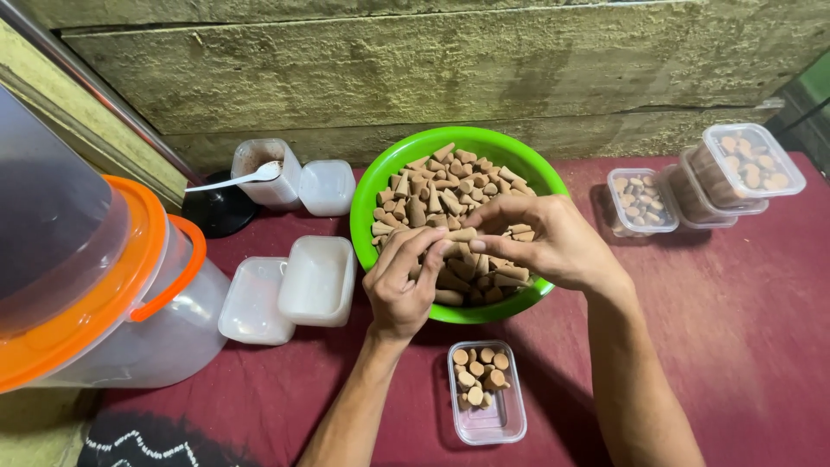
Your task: Packing small cone-shaped snacks from a large green bowl into small clear plastic containers.
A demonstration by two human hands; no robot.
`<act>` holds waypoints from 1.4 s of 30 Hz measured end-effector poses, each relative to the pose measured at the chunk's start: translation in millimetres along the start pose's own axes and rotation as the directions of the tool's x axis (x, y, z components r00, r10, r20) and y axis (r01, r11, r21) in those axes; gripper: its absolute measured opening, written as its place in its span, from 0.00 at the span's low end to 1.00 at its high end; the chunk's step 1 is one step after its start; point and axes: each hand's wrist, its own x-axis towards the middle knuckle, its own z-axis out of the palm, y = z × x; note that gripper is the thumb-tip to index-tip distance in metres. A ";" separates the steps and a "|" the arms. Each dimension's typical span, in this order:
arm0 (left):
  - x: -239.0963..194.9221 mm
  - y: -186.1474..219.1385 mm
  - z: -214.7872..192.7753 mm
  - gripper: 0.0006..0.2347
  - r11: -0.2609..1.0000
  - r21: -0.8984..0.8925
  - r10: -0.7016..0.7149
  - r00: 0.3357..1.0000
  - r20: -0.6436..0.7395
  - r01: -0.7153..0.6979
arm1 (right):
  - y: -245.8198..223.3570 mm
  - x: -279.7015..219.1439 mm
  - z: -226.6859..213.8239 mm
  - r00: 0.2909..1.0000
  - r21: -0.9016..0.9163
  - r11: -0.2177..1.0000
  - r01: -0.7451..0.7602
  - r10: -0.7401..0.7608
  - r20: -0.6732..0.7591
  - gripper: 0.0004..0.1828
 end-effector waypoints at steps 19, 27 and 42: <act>7.1 24.8 -4.3 0.05 0.999 -0.047 0.026 0.999 -0.034 -0.028 | -8.6 -10.7 1.1 0.988 0.217 0.969 0.118 -0.093 -0.120 0.11; 6.3 74.8 -25.4 0.04 0.965 -0.135 -0.230 0.973 -0.010 0.227 | -52.2 -42.0 19.8 0.945 0.212 0.944 0.251 -0.193 -0.263 0.10; -102.4 135.0 -70.4 0.03 0.937 0.032 -0.343 0.893 0.291 0.349 | -0.2 -196.9 93.3 0.900 -0.164 0.980 -0.111 0.030 -0.434 0.08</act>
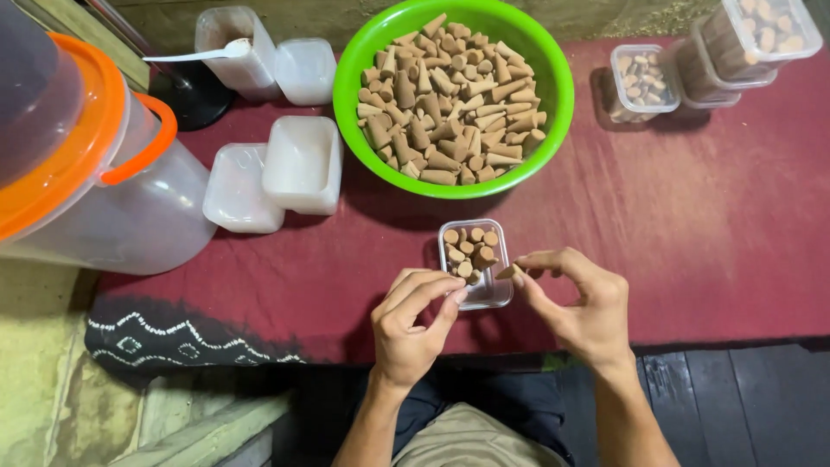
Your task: Packing small cone-shaped snacks from a large green bowl into small clear plastic containers.
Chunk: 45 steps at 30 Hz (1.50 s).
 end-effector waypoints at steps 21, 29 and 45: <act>-19.0 -33.7 14.2 0.13 0.980 0.167 0.079 0.980 0.183 -0.111 | 14.6 14.5 20.0 0.877 -0.250 0.842 0.478 -0.445 0.180 0.05; -18.3 -37.0 14.7 0.15 0.979 0.172 0.072 0.978 0.195 -0.107 | 26.0 12.5 24.1 0.870 -0.209 0.846 0.490 -0.460 0.179 0.06; -17.0 -36.8 8.7 0.16 0.982 0.164 0.056 0.978 0.199 -0.090 | 24.0 27.7 13.6 0.821 -0.235 0.804 0.547 -0.460 0.337 0.06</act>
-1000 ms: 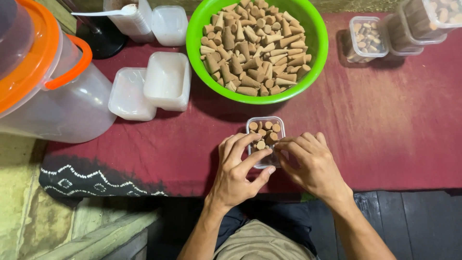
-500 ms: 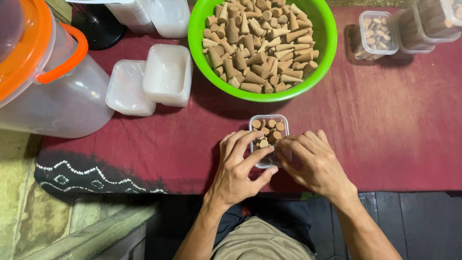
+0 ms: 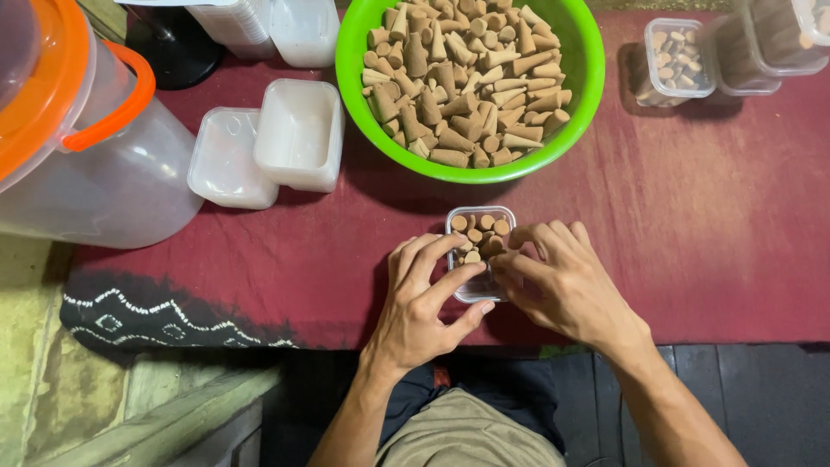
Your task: Packing small cone-shaped snacks from a large green bowl into small clear plastic containers.
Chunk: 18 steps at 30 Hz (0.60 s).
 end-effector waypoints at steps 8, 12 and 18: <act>3.7 1.2 3.4 0.15 1.000 0.007 0.020 1.000 0.005 -0.020 | 4.9 0.4 6.8 0.998 0.022 1.000 -0.010 0.009 0.058 0.09; 6.8 0.3 3.6 0.15 0.999 0.038 0.037 0.999 0.021 -0.037 | 8.5 -0.3 8.9 0.997 0.038 0.999 -0.025 0.023 0.072 0.10; 9.4 0.9 2.5 0.16 0.998 0.046 0.030 0.998 0.047 -0.032 | 10.9 -1.7 10.4 0.993 0.051 0.997 -0.058 0.052 0.107 0.12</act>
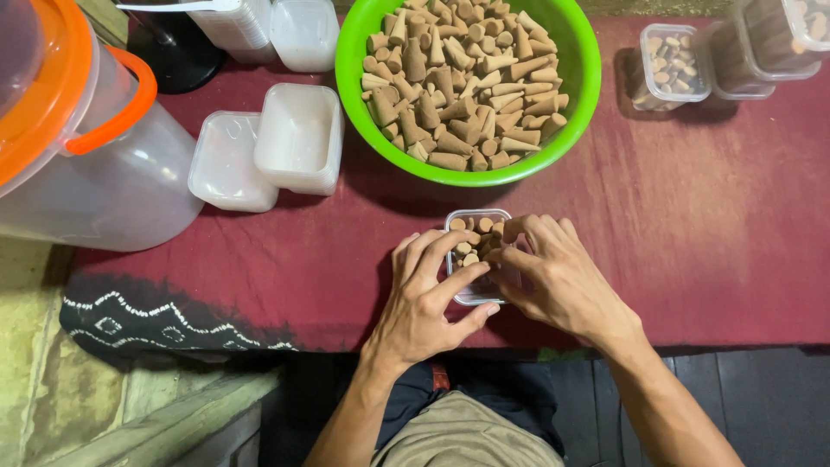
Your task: Packing small cone-shaped snacks from a large green bowl into small clear plastic containers.
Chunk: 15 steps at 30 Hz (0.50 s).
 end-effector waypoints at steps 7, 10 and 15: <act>-1.2 -1.0 0.7 0.15 1.000 -0.005 -0.007 1.000 0.015 0.007 | -4.2 4.3 -3.0 1.000 -0.004 1.000 -0.009 0.009 0.004 0.12; -1.4 -1.2 1.2 0.15 1.000 -0.008 -0.008 1.000 0.020 0.008 | -5.0 3.5 -3.6 1.000 -0.009 1.000 -0.009 0.009 -0.004 0.11; -2.5 -1.1 2.0 0.15 1.000 0.006 -0.013 1.000 0.024 0.013 | -1.4 1.7 -2.9 1.000 0.012 1.000 -0.002 0.002 0.015 0.13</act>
